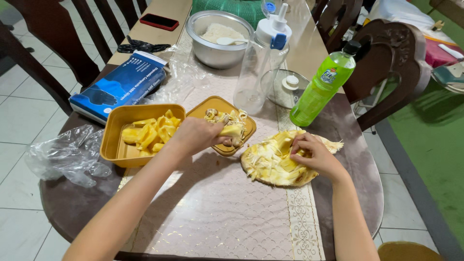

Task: The person separates segments of jackfruit from the central core by hand, placing the fruit pieces into a yellow container and the seeds/waste into a small tray.

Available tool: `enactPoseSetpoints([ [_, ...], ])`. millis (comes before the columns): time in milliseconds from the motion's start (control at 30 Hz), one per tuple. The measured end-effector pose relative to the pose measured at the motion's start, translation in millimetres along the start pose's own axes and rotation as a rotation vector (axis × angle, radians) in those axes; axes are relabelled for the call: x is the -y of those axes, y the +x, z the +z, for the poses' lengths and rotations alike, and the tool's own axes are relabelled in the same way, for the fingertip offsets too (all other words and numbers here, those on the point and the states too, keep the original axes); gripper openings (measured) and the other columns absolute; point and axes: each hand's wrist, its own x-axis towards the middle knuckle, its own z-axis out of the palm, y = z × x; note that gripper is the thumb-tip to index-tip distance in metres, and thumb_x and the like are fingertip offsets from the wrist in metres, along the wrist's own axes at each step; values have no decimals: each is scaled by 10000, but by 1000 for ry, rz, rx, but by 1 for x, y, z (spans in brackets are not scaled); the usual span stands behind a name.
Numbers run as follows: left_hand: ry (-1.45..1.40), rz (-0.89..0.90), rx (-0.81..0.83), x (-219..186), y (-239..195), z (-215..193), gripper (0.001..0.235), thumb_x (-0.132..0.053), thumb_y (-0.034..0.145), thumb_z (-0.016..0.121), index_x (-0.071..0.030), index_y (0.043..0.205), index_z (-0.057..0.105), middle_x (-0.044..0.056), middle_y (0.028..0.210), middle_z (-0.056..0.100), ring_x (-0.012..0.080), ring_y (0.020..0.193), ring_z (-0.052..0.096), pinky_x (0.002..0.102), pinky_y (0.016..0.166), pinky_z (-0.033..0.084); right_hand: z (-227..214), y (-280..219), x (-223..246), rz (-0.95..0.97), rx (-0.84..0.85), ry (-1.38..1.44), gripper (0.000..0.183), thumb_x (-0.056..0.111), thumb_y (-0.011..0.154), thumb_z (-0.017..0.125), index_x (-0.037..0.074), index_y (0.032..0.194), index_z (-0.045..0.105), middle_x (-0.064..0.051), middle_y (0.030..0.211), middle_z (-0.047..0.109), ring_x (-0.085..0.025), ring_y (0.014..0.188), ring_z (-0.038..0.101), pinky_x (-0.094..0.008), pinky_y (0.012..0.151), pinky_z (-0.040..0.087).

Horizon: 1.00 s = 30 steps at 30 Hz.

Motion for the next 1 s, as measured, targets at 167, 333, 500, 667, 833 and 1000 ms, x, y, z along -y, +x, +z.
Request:
enactPoseSetpoints([
  [167,-304,-325,-56,21,-10,-13,410,-491,977,603,-85,1019,639,189,757,697,408,729,675,511,623,519,-3,7,32,255,-132,110,240,245,837,792,63,992,772,-79,966,730,-227,828,626,-336,744,515],
  [333,-593,-387,-14,34,-8,-29,288,-330,1007,563,-59,1103,554,212,863,690,413,839,650,499,702,494,3,16,107,559,-309,-253,268,352,939,761,113,1057,782,-76,958,803,-191,843,731,-343,766,550],
  [500,-817,-476,86,34,15,-41,247,-304,1037,526,-67,1107,521,133,769,696,290,726,677,403,694,513,18,56,121,-38,-314,72,283,195,880,758,64,1129,727,-60,1075,785,-142,943,755,-309,885,589],
  [667,-959,-464,127,29,34,-35,249,-309,1041,509,-81,1131,548,103,801,718,221,739,690,360,703,530,56,121,135,-248,-348,549,425,74,889,721,46,1294,598,-51,1299,659,-128,1072,695,-268,928,573],
  [833,-895,-409,62,34,45,-16,291,-272,987,617,-53,1178,636,113,918,761,211,794,744,367,745,573,70,142,138,-231,-440,463,332,53,932,743,24,1253,666,-76,1151,749,-105,985,704,-256,872,578],
  [1000,-967,-215,-214,36,41,-11,483,-235,925,756,-56,1352,617,121,1004,745,199,923,724,365,809,574,63,138,136,-262,-399,208,265,64,877,786,15,1118,686,-63,1011,710,-126,846,678,-284,763,575],
])
